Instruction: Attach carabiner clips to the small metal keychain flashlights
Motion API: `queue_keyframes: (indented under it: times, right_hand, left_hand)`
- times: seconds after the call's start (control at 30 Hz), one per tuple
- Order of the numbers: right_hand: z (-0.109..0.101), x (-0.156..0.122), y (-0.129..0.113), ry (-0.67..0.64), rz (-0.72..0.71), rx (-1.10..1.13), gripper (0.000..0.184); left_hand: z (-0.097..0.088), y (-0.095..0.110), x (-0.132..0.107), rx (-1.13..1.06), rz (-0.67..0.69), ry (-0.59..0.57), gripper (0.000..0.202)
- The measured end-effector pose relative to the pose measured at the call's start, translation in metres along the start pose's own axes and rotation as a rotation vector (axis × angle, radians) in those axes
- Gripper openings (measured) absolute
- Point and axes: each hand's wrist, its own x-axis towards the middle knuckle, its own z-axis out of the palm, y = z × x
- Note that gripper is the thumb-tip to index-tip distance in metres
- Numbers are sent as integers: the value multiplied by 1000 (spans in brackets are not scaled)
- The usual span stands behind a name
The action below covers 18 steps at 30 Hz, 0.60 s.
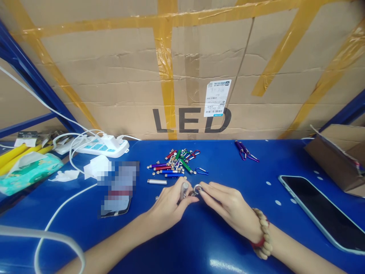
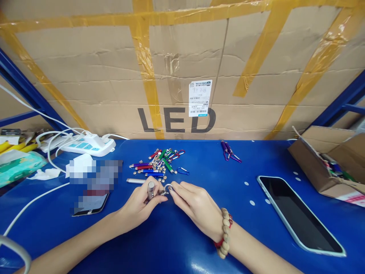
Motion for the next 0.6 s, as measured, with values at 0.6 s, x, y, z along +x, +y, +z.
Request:
queue_keyframes:
  times: [0.6]
  right_hand:
    - [1,1,13,-168,164,-97,29]
  left_hand:
    - [3,9,4,59,-109,-78,18]
